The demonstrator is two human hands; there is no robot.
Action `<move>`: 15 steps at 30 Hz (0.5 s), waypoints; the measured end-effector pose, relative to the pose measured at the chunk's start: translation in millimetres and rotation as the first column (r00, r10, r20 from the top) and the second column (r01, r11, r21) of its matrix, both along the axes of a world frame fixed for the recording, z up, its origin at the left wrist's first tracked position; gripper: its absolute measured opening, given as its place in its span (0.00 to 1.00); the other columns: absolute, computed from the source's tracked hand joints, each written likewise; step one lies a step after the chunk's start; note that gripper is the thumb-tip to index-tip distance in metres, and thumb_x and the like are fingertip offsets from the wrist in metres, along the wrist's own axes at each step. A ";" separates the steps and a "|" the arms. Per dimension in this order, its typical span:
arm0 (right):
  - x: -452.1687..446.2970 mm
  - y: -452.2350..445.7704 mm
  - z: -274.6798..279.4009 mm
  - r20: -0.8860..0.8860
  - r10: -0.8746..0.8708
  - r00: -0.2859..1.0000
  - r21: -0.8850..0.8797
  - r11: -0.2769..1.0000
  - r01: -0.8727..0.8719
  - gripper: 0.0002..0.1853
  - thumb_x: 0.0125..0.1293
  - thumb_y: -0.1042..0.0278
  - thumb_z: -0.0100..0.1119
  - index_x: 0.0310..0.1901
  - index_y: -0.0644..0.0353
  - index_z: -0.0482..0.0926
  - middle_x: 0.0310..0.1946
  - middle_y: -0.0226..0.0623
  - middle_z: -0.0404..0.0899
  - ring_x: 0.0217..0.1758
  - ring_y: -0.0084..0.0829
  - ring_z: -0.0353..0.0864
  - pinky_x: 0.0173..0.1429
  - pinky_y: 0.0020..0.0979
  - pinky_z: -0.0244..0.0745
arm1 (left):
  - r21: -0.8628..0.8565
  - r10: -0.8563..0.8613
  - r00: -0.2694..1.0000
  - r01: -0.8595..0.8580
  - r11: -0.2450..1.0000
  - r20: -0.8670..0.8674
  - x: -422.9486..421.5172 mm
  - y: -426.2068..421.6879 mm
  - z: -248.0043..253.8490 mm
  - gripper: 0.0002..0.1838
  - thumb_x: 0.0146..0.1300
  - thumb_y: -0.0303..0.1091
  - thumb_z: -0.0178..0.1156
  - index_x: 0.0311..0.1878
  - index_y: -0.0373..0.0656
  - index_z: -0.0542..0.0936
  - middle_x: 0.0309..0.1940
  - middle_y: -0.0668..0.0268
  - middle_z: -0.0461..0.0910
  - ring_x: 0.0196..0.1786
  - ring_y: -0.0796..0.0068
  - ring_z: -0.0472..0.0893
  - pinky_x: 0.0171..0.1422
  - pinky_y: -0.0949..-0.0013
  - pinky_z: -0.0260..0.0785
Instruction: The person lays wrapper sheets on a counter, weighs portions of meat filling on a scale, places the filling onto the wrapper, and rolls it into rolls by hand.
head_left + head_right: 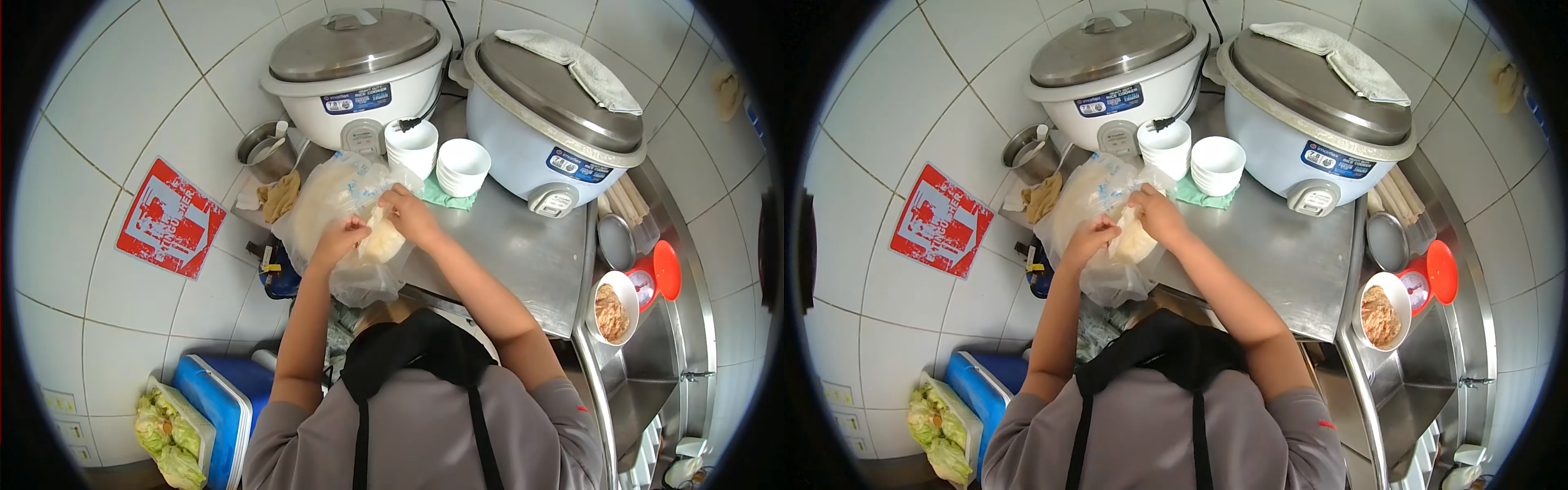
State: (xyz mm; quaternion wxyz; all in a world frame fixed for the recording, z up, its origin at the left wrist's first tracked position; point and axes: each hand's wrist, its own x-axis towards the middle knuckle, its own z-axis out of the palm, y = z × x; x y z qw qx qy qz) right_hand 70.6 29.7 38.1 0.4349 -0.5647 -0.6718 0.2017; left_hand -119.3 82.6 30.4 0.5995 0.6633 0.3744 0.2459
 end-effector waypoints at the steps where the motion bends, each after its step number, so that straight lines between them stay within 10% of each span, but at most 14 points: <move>1: -2.5 1.2 -1.0 -0.018 -0.007 1.000 0.012 1.000 0.007 0.11 0.50 0.84 0.56 0.36 0.60 0.73 0.38 0.41 0.70 0.40 0.47 0.75 0.41 0.39 0.71 | 0.004 -0.004 1.000 0.004 1.000 -0.015 0.2 1.1 -0.8 0.10 0.55 0.35 0.63 0.35 0.39 0.78 0.24 0.73 0.73 0.25 0.84 0.70 0.28 0.78 0.62; 15: 14.5 0.1 -25.2 -0.051 0.014 0.999 0.079 0.997 -0.010 0.06 0.51 0.84 0.58 0.28 0.62 0.74 0.31 0.38 0.70 0.31 0.38 0.75 0.37 0.32 0.69 | -0.130 0.168 0.986 -0.164 0.978 0.020 -1.5 36.2 -27.2 0.17 0.59 0.41 0.59 0.45 0.39 0.78 0.36 0.66 0.78 0.36 0.80 0.76 0.40 0.75 0.72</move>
